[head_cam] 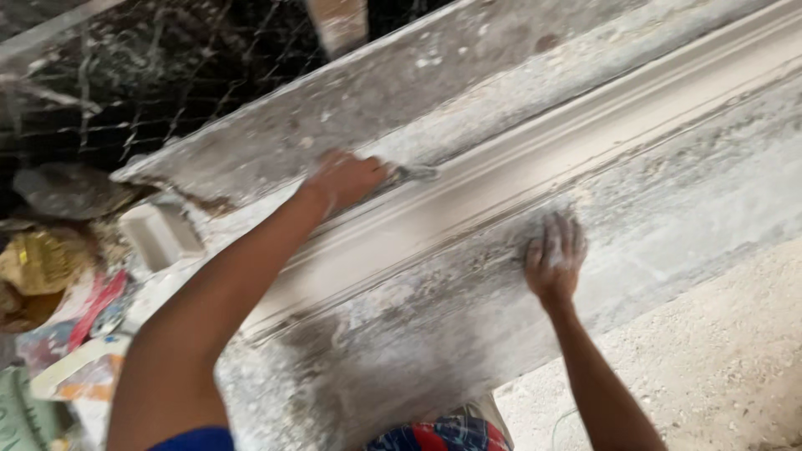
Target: The person scrapes excess gypsum material from a long decorative molding using a small metal scraper. They repeatedly scrape along the length of the piece, removing loose powder and smoothing the surface. The person occasionally pauses to reposition the scraper or adjust their grip.
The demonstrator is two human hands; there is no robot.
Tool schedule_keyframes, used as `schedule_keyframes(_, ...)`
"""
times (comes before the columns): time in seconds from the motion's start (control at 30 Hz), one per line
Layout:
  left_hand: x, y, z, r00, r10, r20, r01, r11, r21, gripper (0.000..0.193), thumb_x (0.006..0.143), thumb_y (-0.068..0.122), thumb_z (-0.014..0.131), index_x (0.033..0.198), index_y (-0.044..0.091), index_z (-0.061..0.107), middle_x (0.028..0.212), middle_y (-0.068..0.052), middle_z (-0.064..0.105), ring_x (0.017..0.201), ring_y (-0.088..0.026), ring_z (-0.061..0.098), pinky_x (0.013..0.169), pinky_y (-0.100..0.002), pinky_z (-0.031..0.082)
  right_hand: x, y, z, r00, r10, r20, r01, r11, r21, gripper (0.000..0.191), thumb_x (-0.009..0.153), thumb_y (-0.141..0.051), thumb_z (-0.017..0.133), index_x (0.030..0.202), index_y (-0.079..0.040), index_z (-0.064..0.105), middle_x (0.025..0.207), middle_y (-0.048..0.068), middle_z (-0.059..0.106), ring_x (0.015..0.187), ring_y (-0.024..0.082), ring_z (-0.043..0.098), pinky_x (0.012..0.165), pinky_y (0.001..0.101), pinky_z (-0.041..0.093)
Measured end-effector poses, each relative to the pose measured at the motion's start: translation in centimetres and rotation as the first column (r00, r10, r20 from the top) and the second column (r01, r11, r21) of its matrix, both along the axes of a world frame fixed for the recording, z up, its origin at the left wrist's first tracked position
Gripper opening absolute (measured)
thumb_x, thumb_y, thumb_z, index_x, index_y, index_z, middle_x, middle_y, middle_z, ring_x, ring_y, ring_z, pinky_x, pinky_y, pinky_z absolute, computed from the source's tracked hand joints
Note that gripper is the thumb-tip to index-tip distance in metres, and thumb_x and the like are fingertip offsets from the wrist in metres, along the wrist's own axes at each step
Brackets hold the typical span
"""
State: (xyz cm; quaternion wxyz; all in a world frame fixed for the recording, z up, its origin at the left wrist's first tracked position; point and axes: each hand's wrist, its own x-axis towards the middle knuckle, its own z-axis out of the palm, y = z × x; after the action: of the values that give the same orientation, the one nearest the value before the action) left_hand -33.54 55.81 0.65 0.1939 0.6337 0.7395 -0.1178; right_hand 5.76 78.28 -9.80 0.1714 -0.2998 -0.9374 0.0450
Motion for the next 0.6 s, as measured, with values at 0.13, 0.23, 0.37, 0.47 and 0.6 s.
schedule_keyframes(0.13, 2.7, 16.4, -1.7, 0.992, -0.103, -0.067, 0.113, 0.983, 0.148, 0.031, 0.101, 0.017, 0.049, 0.13, 0.014, 0.056, 0.122, -0.008, 0.065, 0.103, -0.03, 0.071, 0.08, -0.057, 0.058, -0.4, 0.6, 0.4, 1.0, 0.023, 0.007, -0.022, 0.998, -0.067, 0.057, 0.103, -0.033, 0.051, 0.153, -0.007, 0.042, 0.161, 0.015, 0.043, 0.151, 0.041, 0.034, 0.123, 0.0668, 0.022)
schedule_keyframes(0.23, 4.5, 23.1, -1.6, 0.999, -0.025, -0.038, 0.035, 0.952, 0.305, 0.024, 0.105, 0.016, 0.05, 0.127, 0.017, 0.059, 0.119, -0.005, 0.068, 0.113, -0.029, 0.07, 0.093, -0.054, 0.057, -0.8, 0.3, 1.1, 0.999, 0.031, -0.039, -0.035, 0.992, -0.118, 0.058, 0.101, -0.032, 0.05, 0.152, -0.006, 0.042, 0.161, 0.015, 0.042, 0.153, 0.04, 0.033, 0.124, 0.0661, 0.021)
schedule_keyframes(0.37, 4.3, 24.2, -0.4, 0.996, -0.016, -0.09, 0.026, 0.994, 0.107, 0.037, 0.104, 0.015, 0.045, 0.14, 0.02, 0.05, 0.128, -0.004, 0.062, 0.114, -0.028, 0.066, 0.091, -0.063, 0.051, -0.6, -0.5, 1.6, 0.983, 0.082, -0.164, -0.107, 0.983, -0.152, 0.058, 0.103, -0.033, 0.053, 0.152, -0.003, 0.043, 0.162, 0.024, 0.037, 0.152, 0.041, 0.031, 0.124, 0.0632, 0.019)
schedule_keyframes(0.47, 4.5, 19.6, 1.3, 0.995, 0.065, -0.078, -0.073, 0.993, -0.098, 0.06, 0.103, 0.012, 0.048, 0.158, 0.027, 0.031, 0.143, -0.002, 0.053, 0.121, -0.029, 0.062, 0.103, -0.058, 0.047, 2.0, 3.3, 2.2, 0.846, 0.231, -0.48, -0.412, 0.855, -0.315, 0.044, 0.109, -0.031, 0.054, 0.146, -0.007, 0.052, 0.157, 0.016, 0.047, 0.15, 0.034, 0.041, 0.127, 0.0566, 0.028)
schedule_keyframes(0.6, 4.9, 12.7, 4.9, 0.962, 0.19, -0.197, -0.238, 0.938, -0.254, 0.077, 0.097, 0.004, 0.053, 0.159, 0.039, 0.023, 0.153, 0.0, 0.044, 0.131, -0.026, 0.054, 0.106, -0.045, 0.05, 4.4, 15.8, 2.1, 0.909, 0.251, -0.333, -0.32, 0.932, -0.17, 0.035, 0.108, -0.022, 0.045, 0.135, -0.003, 0.057, 0.142, 0.019, 0.054, 0.139, 0.036, 0.049, 0.121, 0.0566, 0.038)
